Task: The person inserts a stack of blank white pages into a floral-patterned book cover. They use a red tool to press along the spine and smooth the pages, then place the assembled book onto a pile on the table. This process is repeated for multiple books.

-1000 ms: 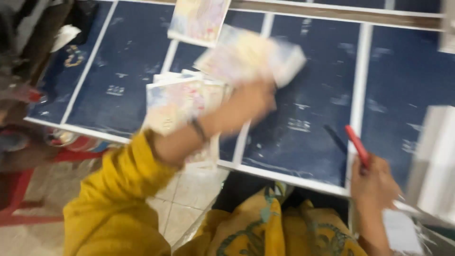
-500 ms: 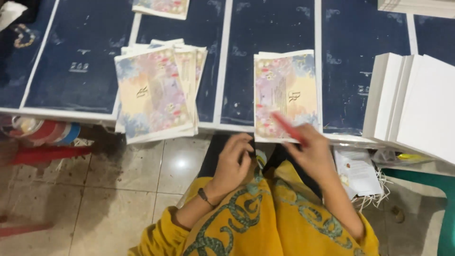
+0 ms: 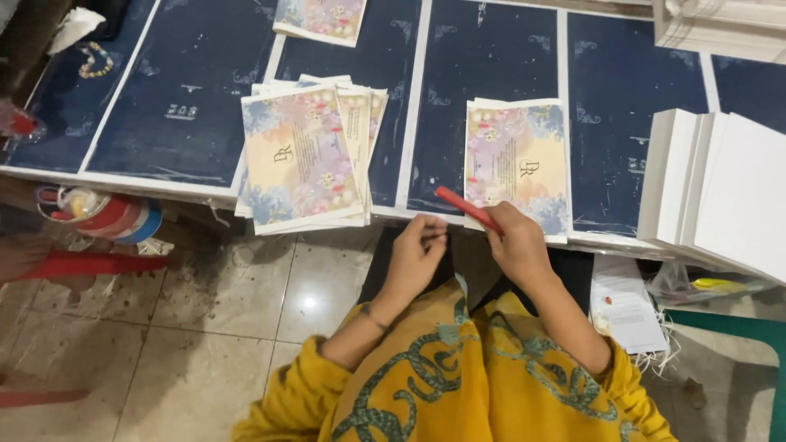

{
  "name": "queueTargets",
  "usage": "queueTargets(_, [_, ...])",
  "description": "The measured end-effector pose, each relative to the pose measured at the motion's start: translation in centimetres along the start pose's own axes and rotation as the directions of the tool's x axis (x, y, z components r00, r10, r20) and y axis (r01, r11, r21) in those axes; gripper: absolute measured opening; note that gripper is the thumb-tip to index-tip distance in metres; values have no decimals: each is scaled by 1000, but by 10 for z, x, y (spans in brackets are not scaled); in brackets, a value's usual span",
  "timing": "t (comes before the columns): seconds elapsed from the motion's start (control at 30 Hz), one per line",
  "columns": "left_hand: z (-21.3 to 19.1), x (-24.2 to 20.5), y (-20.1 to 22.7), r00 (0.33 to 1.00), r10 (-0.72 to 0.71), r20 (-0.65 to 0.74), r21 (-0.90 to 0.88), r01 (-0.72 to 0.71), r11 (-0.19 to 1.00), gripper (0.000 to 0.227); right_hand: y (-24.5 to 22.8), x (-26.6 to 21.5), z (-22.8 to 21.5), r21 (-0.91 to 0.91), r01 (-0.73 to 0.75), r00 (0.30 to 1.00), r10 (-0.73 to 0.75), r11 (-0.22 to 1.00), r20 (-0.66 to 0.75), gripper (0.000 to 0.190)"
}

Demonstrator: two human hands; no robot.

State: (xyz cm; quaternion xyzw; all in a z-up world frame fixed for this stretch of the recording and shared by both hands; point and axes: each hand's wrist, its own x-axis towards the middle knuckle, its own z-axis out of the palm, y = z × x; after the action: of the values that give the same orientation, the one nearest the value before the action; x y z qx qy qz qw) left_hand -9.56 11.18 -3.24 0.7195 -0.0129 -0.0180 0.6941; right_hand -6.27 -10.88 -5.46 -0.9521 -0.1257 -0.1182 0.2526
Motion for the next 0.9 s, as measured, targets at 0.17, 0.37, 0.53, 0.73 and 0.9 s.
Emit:
queueTargets(0.17, [34, 36, 14, 995, 100, -13, -38, -100, 994, 46, -18, 0, -33, 162, -13, 979, 45, 987, -198, 13])
queueTargets(0.37, [62, 62, 20, 997, 21, 73, -324, 4, 946, 48, -47, 4, -62, 92, 65, 953, -35, 994, -302, 22])
queueTargets(0.53, [58, 54, 53, 998, -26, 48, -384, 43, 922, 63, -60, 5, -76, 90, 115, 934, -77, 989, -349, 21])
queueTargets(0.73, [57, 82, 7, 990, 118, 84, -292, -88, 952, 61, -50, 7, -91, 170, 71, 912, 5, 983, -410, 16])
queueTargets(0.9, [-6, 85, 35, 972, 228, 61, 203, -235, 951, 46, 13, -3, -122, 204, -139, 828, 227, 969, -513, 17])
